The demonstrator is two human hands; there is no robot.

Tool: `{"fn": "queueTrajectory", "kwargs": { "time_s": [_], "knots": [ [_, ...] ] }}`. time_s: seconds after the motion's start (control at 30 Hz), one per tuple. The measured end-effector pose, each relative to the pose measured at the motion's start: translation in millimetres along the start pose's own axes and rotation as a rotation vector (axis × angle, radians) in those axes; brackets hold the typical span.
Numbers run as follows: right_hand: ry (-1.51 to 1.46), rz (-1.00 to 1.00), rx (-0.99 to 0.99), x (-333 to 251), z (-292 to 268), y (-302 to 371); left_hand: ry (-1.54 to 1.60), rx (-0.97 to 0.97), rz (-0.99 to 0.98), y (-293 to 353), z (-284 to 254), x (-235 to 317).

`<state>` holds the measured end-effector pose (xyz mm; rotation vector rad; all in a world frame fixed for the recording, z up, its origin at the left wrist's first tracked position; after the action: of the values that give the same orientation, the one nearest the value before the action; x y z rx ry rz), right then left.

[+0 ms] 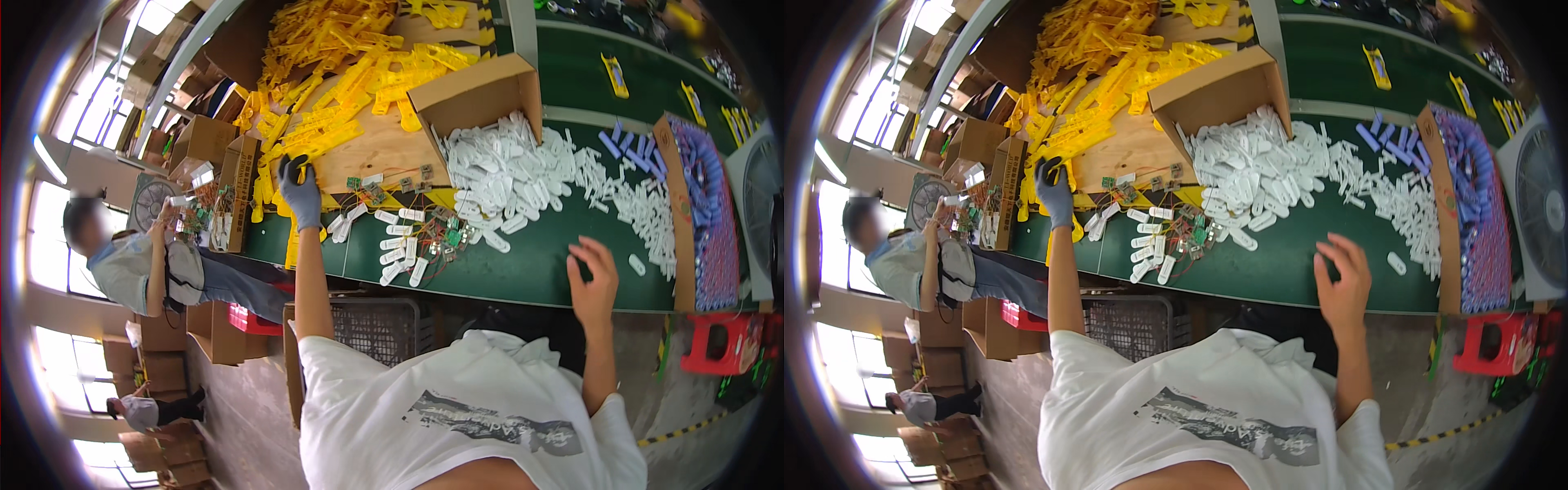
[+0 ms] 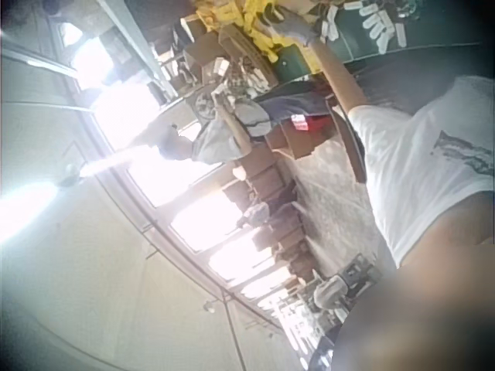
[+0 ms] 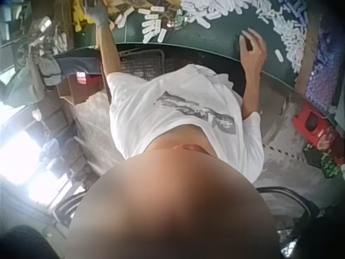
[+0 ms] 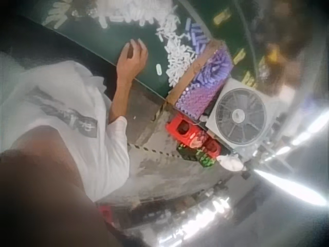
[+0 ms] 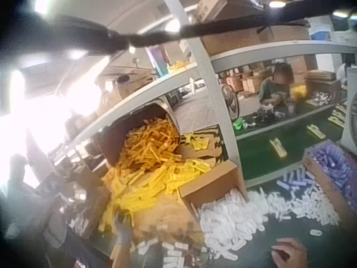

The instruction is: The person assembles the internal components of a yellow handheld device by hand, inserting a circuit board, white plastic components, batteries, and wires into the yellow plastic housing.

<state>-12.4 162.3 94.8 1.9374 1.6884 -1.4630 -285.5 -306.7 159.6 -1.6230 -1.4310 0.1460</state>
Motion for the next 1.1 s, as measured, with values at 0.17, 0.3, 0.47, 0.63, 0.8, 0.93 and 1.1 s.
{"fn": "queueTrajectory", "kwargs": {
  "time_s": [0.17, 0.3, 0.47, 0.63, 0.8, 0.93, 1.1],
  "knots": [
    [-0.207, -0.193, -0.195, -62, 65, -48, 0.671, 0.184, -0.303, 51, -87, -26],
    [-0.217, -0.448, -0.533, -132, 202, -66, 0.769, 0.044, -0.265, 123, -119, 3],
    [0.068, -0.448, -0.668, -136, 353, -145, 1.203, -0.171, -0.643, 250, -86, 76],
    [-0.04, -0.461, -0.74, -136, 398, -139, 1.421, -0.376, -0.962, 375, -32, 109],
    [0.104, -0.476, -0.597, -139, 381, -143, 1.31, -0.602, -1.223, 428, -35, 122],
    [-0.477, -0.4, -0.113, -193, 261, -161, 1.042, -0.836, -1.145, 463, -47, 94],
    [-1.165, -0.505, 0.251, -191, 119, -170, 0.81, -0.455, -1.029, 338, -66, 90]
  ]
}}
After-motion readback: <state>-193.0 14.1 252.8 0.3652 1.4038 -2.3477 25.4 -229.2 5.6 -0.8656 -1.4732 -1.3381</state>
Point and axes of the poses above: each hand's wrist, its own y-axis away from the middle knuckle, its own z-axis out of the palm, x = y × z, the point moved 9 cm from there along -y, towards the middle knuckle, and after that the axes turned 5 degrees about -y, right-handed, at the moved point
